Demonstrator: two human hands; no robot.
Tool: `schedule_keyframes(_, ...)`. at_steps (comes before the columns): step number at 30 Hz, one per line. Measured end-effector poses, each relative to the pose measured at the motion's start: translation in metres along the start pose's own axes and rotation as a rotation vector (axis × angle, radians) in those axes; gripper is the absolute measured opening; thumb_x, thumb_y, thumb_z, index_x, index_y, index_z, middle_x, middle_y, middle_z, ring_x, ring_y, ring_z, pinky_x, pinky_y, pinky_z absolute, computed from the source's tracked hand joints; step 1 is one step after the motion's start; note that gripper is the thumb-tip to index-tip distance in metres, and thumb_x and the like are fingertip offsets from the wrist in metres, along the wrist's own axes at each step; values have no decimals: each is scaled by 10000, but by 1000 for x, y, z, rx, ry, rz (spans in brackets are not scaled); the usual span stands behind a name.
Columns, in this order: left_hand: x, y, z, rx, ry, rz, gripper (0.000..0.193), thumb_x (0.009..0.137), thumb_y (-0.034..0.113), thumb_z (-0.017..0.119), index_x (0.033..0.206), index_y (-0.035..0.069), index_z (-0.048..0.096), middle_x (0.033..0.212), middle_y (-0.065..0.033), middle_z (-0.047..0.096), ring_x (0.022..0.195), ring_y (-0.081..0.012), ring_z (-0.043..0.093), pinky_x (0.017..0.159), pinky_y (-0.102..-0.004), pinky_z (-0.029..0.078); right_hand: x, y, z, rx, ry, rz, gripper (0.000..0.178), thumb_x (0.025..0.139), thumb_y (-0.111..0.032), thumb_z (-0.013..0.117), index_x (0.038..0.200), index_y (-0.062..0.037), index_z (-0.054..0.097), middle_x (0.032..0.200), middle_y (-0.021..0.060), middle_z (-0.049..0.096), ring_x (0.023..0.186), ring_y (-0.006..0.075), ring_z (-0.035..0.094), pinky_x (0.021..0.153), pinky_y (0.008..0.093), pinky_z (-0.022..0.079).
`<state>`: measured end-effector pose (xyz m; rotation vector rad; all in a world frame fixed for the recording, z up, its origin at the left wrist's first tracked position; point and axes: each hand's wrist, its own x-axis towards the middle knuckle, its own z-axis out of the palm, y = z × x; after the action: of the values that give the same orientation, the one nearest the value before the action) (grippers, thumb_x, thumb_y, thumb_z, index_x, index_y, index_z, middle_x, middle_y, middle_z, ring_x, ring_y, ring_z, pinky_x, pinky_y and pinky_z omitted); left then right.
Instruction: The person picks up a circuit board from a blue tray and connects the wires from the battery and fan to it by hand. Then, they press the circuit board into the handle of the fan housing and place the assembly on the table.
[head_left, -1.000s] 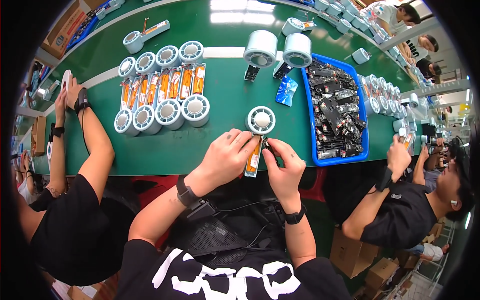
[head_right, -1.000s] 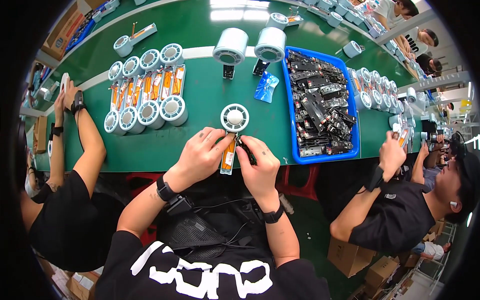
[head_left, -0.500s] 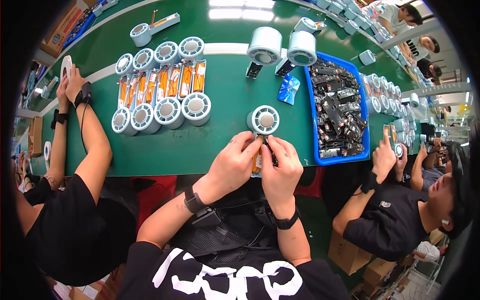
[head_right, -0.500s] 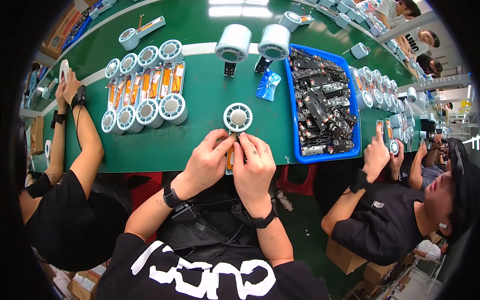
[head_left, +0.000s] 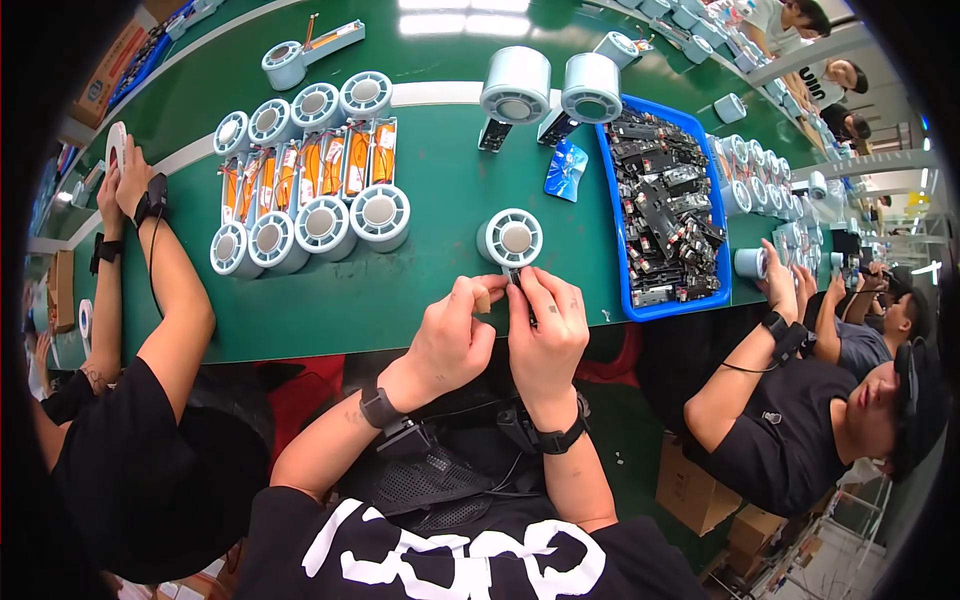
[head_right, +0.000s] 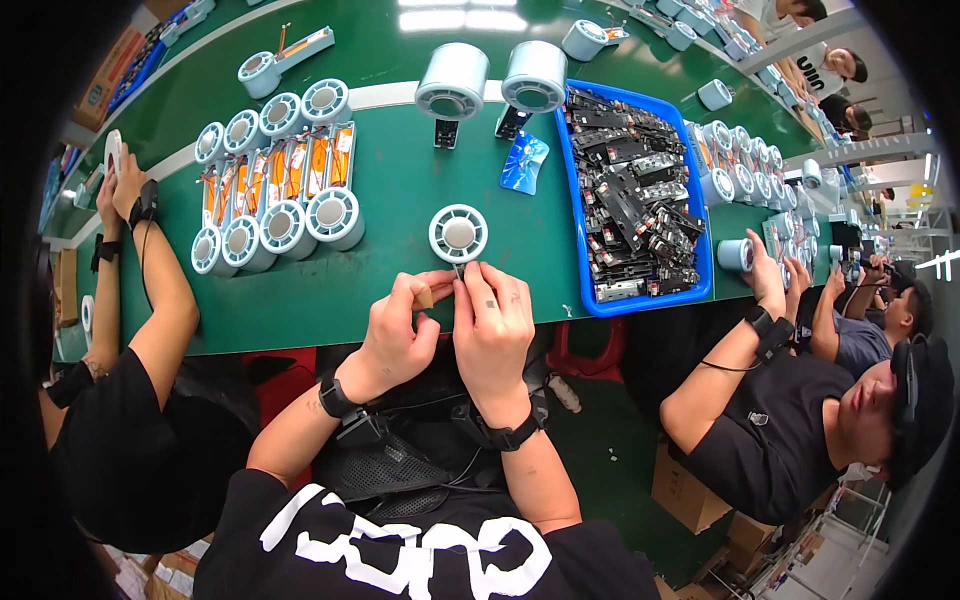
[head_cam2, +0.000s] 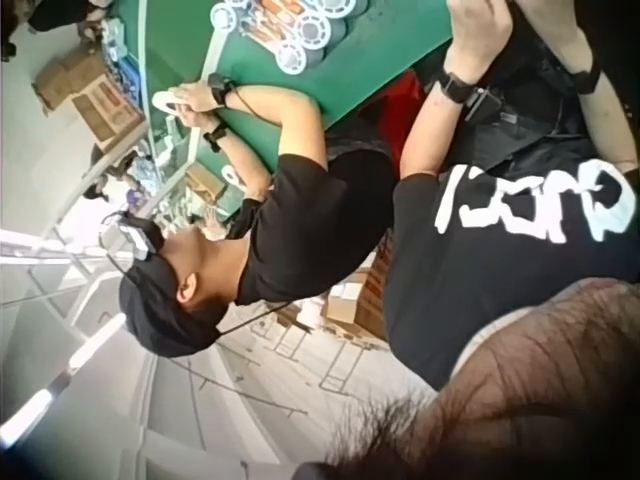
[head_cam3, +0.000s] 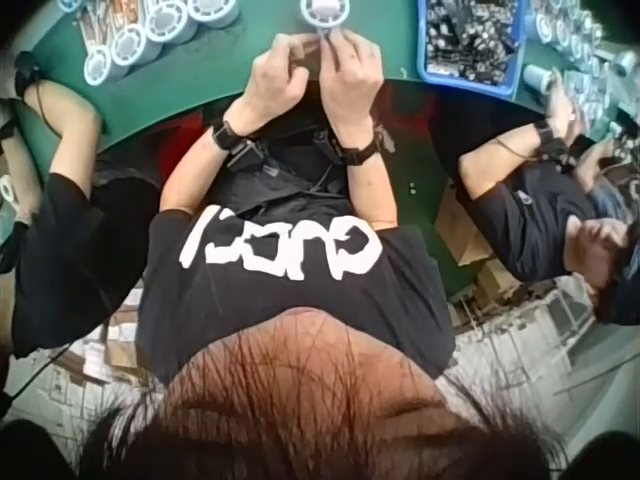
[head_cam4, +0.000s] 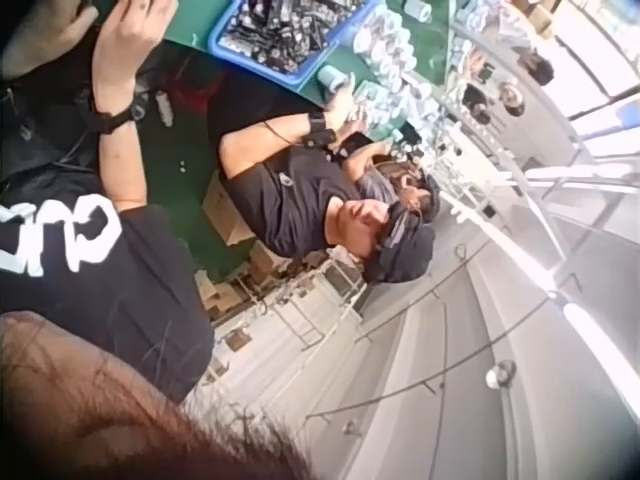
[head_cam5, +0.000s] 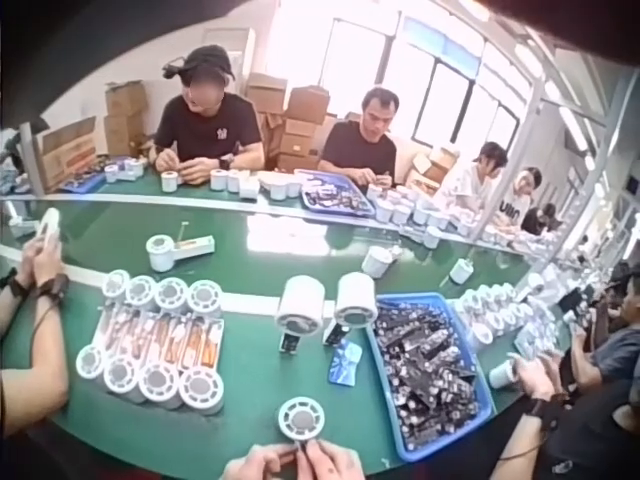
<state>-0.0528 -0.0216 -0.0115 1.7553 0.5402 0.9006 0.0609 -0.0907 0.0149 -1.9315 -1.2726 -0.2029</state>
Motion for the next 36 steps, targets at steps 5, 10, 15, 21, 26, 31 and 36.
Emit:
schedule_keyframes(5,2,-2,1,14,21,23,220,761,-157,500,941,-48,437,1101,-295,671,961,-425,705,720,-377,593,-2,2,3,-3,15,-52,260,834,2,744,1093,7,716,1078,136,678,930,316,650,772,402,553)
schedule_keyframes(10,1,-2,-1,18,19,25,209,765,-160,495,927,-40,439,1092,-288,677,958,-423,705,736,-385,591,-4,8,1,38,-13,-54,299,834,25,736,1129,3,688,1109,144,675,958,320,637,794,402,538)
schedule_keyframes(15,2,-4,-2,2,19,17,204,766,-164,490,916,-34,440,1074,-279,679,939,-419,705,742,-394,584,-3,9,8,63,-90,-2,378,896,-47,695,1242,23,561,1136,191,597,952,351,584,816,441,511)
schedule_keyframes(21,3,-3,-3,20,15,-15,203,754,-171,450,901,-32,439,1084,-255,672,998,-357,720,807,-372,588,-1,3,-1,-115,-329,95,383,941,-115,653,1267,24,506,1102,210,568,945,374,560,816,454,493)
schedule_keyframes(26,4,-2,-4,-7,63,-35,165,798,-126,529,887,-19,441,947,-209,680,866,-299,723,634,-342,549,-1,-7,-5,-194,-383,81,383,948,-127,652,1272,29,520,1055,218,587,923,387,581,797,464,497)
schedule_keyframes(31,-3,-13,-11,-158,41,-333,170,874,-69,617,921,-3,468,1016,-155,684,896,-190,709,652,-327,545,0,0,-12,53,-347,61,431,918,-124,687,1279,36,515,1030,213,605,897,390,604,782,470,509)
schedule_keyframes(36,6,28,1,-651,84,-490,223,915,-13,667,1092,-19,531,1133,-118,659,1014,-176,682,776,-315,562,8,-7,-28,195,-292,64,453,883,-88,717,1272,30,517,1051,212,607,936,391,614,803,464,510)
